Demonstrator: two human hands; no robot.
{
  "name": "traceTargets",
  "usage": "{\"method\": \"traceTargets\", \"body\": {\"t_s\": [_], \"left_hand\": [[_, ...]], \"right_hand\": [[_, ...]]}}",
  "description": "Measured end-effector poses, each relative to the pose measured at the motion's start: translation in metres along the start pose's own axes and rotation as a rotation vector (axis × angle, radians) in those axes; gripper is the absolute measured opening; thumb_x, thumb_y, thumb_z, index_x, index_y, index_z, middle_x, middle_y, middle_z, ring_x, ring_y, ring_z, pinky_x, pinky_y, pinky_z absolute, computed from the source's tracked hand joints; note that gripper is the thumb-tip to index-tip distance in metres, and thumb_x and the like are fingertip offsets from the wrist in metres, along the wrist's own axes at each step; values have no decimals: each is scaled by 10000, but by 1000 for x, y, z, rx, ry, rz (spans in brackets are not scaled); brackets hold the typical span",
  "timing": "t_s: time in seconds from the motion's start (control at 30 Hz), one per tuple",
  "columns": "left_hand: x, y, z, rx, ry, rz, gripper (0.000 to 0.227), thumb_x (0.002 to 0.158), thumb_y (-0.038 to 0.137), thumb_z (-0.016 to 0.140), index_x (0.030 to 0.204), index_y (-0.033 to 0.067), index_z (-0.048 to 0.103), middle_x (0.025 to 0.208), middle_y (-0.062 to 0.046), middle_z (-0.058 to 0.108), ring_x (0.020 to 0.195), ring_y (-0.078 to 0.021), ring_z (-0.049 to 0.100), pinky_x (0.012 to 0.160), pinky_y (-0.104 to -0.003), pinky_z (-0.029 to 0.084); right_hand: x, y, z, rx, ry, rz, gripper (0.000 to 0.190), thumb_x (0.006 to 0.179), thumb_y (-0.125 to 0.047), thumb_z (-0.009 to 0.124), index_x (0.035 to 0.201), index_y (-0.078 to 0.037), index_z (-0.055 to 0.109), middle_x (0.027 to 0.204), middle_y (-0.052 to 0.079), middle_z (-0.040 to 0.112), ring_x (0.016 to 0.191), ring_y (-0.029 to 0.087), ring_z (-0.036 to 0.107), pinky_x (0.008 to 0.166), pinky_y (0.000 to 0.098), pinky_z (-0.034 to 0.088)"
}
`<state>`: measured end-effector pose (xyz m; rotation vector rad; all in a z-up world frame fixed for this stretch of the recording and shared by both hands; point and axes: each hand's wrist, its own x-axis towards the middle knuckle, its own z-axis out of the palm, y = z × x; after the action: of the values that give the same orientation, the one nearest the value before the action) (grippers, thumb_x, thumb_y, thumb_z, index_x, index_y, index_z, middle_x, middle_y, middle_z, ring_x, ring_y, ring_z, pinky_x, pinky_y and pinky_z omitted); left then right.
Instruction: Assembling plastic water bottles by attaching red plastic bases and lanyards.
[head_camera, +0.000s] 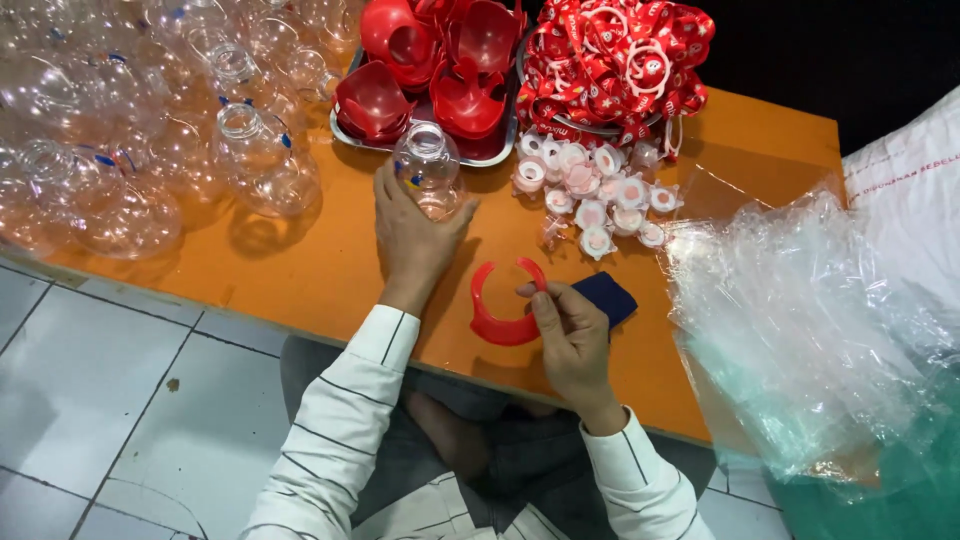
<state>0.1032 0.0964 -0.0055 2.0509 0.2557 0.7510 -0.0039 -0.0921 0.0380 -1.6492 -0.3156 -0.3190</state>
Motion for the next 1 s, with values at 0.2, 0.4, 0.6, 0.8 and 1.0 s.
{"method": "traceTargets", "body": {"t_s": [0.2,0.4,0.6,0.8,1.0], "left_hand": [[-22,28,-34,-402,-232,-41,733,677,373,948,1244,123,555,1134,-198,683,1100,-465,672,922,-596,542],[-60,33,-36,-780,-502,45,525,882,225,685,1339,5,546,1130,-182,675,1069,-233,623,883,-442,600],[-75,38,-26,-1021,-567,-229,589,864,388,637,1317,18,565,1208,-206,682,1090,-252,662,847,-436,628],[-77,25,-14,-1092,-571,43,615,758,223,865,1240,-32,582,1146,-186,694,1044,-220,677,870,-363,627],[-82,15,-10,-1108,-532,108,633,714,181,895,1233,-36,604,1163,-165,700,1042,-193,685,865,-352,620]], "right_hand": [[4,20,-8,4,11,-33,323,1061,-194,555,872,-2,734,591,97,615,544,99,486,493,245,451],[9,21,-7,7,33,-58,427,1102,-248,480,767,-39,643,531,78,553,478,89,472,460,201,432],[-1,21,-11,-46,87,-70,436,1102,-233,482,718,-68,603,526,68,556,459,73,478,439,174,414],[-3,34,-19,-81,98,-51,493,1101,-211,480,628,-101,565,457,60,513,402,84,453,413,173,409],[1,27,-22,11,58,26,508,1093,-210,503,601,-97,565,445,51,515,399,73,455,399,179,419]]}}
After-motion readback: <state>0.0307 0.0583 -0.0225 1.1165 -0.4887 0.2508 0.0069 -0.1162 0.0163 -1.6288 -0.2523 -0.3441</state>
